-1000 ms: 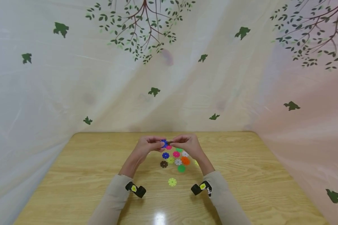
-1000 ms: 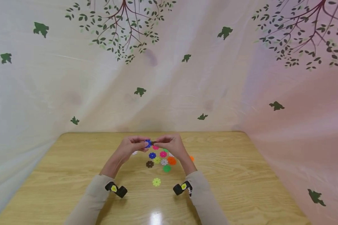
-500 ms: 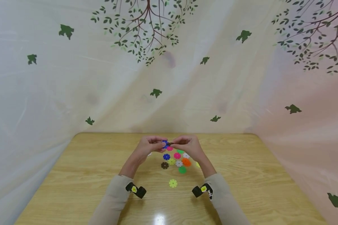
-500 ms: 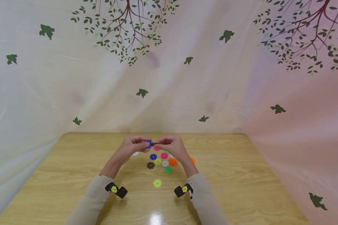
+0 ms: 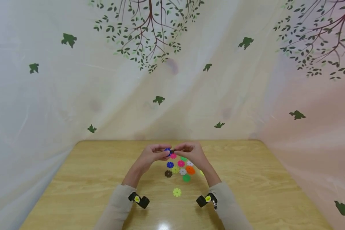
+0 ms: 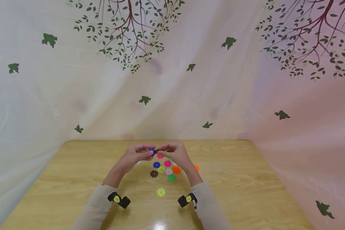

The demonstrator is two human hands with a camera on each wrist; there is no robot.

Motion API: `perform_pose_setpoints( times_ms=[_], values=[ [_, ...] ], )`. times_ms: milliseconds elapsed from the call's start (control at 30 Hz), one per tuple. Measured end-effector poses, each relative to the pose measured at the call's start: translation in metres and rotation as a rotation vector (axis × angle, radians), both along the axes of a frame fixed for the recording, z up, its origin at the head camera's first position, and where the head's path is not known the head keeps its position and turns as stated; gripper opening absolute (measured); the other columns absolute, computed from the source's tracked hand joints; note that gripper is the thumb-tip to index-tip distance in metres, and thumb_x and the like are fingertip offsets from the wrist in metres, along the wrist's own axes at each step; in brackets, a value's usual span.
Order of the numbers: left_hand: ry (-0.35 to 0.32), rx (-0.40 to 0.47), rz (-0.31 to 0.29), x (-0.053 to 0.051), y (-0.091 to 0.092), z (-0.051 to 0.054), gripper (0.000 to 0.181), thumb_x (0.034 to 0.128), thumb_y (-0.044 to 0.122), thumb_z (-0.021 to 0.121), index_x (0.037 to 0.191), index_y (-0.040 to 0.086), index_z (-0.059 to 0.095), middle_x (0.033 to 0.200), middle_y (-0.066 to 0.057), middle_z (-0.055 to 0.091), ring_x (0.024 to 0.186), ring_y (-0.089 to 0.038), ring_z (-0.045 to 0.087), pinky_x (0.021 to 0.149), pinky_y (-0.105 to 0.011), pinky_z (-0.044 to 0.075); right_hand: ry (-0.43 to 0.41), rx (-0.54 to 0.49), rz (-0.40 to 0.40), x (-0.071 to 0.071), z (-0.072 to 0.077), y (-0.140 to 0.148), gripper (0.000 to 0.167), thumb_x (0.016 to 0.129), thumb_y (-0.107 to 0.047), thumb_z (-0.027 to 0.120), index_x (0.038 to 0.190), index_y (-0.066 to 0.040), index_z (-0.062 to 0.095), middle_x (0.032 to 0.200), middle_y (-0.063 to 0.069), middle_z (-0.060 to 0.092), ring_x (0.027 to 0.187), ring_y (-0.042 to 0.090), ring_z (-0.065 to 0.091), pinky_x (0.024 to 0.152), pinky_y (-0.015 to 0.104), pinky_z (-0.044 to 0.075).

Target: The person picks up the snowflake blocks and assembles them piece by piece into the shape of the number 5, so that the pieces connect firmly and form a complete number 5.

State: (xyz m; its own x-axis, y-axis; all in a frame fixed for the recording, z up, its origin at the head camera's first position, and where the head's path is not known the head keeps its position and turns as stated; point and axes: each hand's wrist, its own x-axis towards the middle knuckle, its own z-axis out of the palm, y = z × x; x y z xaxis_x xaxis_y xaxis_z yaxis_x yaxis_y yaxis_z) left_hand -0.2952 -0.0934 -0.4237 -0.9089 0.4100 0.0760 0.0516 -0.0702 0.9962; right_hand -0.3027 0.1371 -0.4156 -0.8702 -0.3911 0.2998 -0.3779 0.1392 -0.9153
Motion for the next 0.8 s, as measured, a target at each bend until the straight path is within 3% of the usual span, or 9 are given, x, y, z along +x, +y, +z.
perform_pose_setpoints(
  times_ms=[167, 333, 433, 633, 800],
  values=[
    [-0.010, -0.015, 0.019, 0.000, 0.001, -0.002, 0.039, 0.0994, 0.014, 0.067, 0.133, -0.005, 0.062, 0.107, -0.001, 0.075, 0.090, -0.014, 0.072, 0.088, -0.030, 0.061, 0.011, 0.011, 0.007, 0.000, -0.002, 0.001, 0.016, 0.094, -0.009, 0.073, 0.105, 0.002, 0.076, 0.104, 0.020, 0.076, 0.089, 0.021, 0.076, 0.083, 0.031, 0.063],
    [-0.008, -0.033, 0.040, -0.001, 0.001, -0.002, 0.038, 0.0991, 0.015, 0.067, 0.132, -0.005, 0.063, 0.111, -0.005, 0.075, 0.092, -0.014, 0.072, 0.088, -0.031, 0.061, -0.007, 0.026, 0.036, -0.002, 0.000, 0.001, 0.017, 0.094, -0.008, 0.073, 0.108, 0.002, 0.076, 0.108, 0.020, 0.075, 0.097, 0.033, 0.075, 0.083, 0.029, 0.062],
    [-0.006, -0.037, 0.043, -0.001, 0.000, -0.003, 0.037, 0.0989, 0.014, 0.068, 0.131, -0.004, 0.064, 0.111, -0.005, 0.075, 0.093, -0.015, 0.072, 0.088, -0.031, 0.061, -0.019, 0.056, 0.059, -0.003, 0.002, 0.002, 0.022, 0.093, -0.012, 0.075, 0.113, -0.001, 0.075, 0.112, 0.019, 0.075, 0.102, 0.034, 0.073, 0.087, 0.031, 0.062],
    [-0.018, -0.041, 0.069, -0.002, -0.003, -0.005, 0.036, 0.0987, 0.014, 0.068, 0.130, -0.004, 0.065, 0.101, 0.002, 0.073, 0.092, -0.016, 0.071, 0.088, -0.030, 0.061, -0.035, 0.208, 0.116, -0.008, 0.004, 0.015, 0.039, 0.092, -0.018, 0.077, 0.127, -0.005, 0.069, 0.124, 0.014, 0.071, 0.109, 0.022, 0.069, 0.091, 0.033, 0.060],
    [-0.011, -0.035, 0.103, -0.003, -0.010, -0.004, 0.036, 0.0975, 0.012, 0.069, 0.131, -0.001, 0.065, 0.094, 0.004, 0.070, 0.095, -0.021, 0.072, 0.089, -0.033, 0.061, -0.047, 0.337, 0.193, -0.008, 0.005, 0.029, 0.036, 0.092, -0.012, 0.076, 0.126, -0.002, 0.068, 0.115, 0.020, 0.072, 0.096, 0.019, 0.071, 0.083, 0.031, 0.060]
  ],
)
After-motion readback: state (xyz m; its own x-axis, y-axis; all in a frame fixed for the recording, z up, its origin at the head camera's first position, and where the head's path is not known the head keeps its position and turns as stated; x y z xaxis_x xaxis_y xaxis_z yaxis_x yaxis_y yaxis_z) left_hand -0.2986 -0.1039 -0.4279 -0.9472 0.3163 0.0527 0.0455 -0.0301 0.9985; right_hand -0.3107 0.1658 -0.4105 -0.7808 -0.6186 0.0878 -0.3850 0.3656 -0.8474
